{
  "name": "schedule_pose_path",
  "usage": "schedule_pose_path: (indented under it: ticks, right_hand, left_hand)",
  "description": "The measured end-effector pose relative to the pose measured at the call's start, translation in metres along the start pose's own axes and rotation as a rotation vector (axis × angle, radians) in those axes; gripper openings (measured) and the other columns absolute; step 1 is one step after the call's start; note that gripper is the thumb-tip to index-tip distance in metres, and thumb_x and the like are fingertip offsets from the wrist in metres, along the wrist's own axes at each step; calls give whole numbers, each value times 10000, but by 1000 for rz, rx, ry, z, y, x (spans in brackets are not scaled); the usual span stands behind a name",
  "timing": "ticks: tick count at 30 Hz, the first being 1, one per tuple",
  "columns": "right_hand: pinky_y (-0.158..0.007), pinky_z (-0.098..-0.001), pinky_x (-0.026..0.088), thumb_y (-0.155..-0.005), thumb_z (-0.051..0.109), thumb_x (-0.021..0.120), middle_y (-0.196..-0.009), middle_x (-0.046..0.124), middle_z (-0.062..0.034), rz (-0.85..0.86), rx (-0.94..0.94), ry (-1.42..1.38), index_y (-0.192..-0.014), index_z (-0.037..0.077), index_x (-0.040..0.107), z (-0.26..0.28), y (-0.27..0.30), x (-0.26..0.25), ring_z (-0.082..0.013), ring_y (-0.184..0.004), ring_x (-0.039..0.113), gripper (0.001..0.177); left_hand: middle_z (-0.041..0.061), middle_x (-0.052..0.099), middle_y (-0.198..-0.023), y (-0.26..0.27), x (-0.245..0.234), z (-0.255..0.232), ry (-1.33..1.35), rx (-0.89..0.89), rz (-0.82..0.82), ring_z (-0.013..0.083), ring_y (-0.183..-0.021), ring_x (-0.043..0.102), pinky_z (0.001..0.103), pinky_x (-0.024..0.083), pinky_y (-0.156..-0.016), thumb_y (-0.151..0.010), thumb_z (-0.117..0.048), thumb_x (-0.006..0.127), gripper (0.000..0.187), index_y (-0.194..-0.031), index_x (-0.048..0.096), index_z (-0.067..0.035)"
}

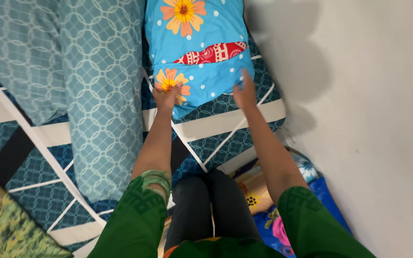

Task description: The person straightens a peacock-patterned bedsheet and a blue patterned sheet on a bed, then places two pillows at the head of the bed. The person repeatedly smooths and adjusts the sheets and pillows to tidy the bed.

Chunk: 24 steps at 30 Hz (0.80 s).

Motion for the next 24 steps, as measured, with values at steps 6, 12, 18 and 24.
schedule_pose_path:
  ticks: [6, 12, 18, 24]
  right_hand:
    - [-983, -773, 463, -796, 697, 636, -1654, 203, -177, 65, 940, -785, -1575, 345, -197, -7, -30, -14, -503, -1409, 424, 1194]
    - [-1047, -563, 474, -909, 705, 609, -1576, 451, -182, 465, 675, -1580, -1612, 107, 289, 88, -60, 51, -378, -1403, 483, 976]
    - [-880, -492, 434, -956, 568, 581, -1360, 490, -136, 351, 765, -1495, -1444, 112, 397, 89, 71, 99, -317, -1171, 472, 693]
    - [-712, -421, 393, -1003, 432, 553, -1143, 529, -90, -88, 1034, -1065, -1275, 118, 504, -5, 189, 39, -256, -939, 461, 419]
  left_hand:
    - [108, 745, -1072, -30, 78, -85, 479, -200, 162, 200, -888, 727, 356, 623, -776, -761, -73, 800, 410, -1144, 690, 22]
    - [95, 720, -914, 63, 82, -271, 139, 564, 445, 222, -800, 671, 360, 555, -700, -865, -49, 774, 220, -1063, 689, 0]
    - [116, 734, -872, 242, 53, -286, -983, 1272, 499, 318, -803, 725, 475, 553, -755, -769, -129, 716, 209, -976, 690, -119]
    - [233, 556, -1342, 269, 16, -149, -1226, 495, 1022, 410, -1201, 583, 508, 453, -1031, -758, -262, 751, 865, -1516, 388, -57]
Point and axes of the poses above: each hand's wrist, its own y-axis away from the middle knuckle, its own x-axis out of the palm, z = x × y, the point moved 2 cm from there along -y, towards the middle knuckle
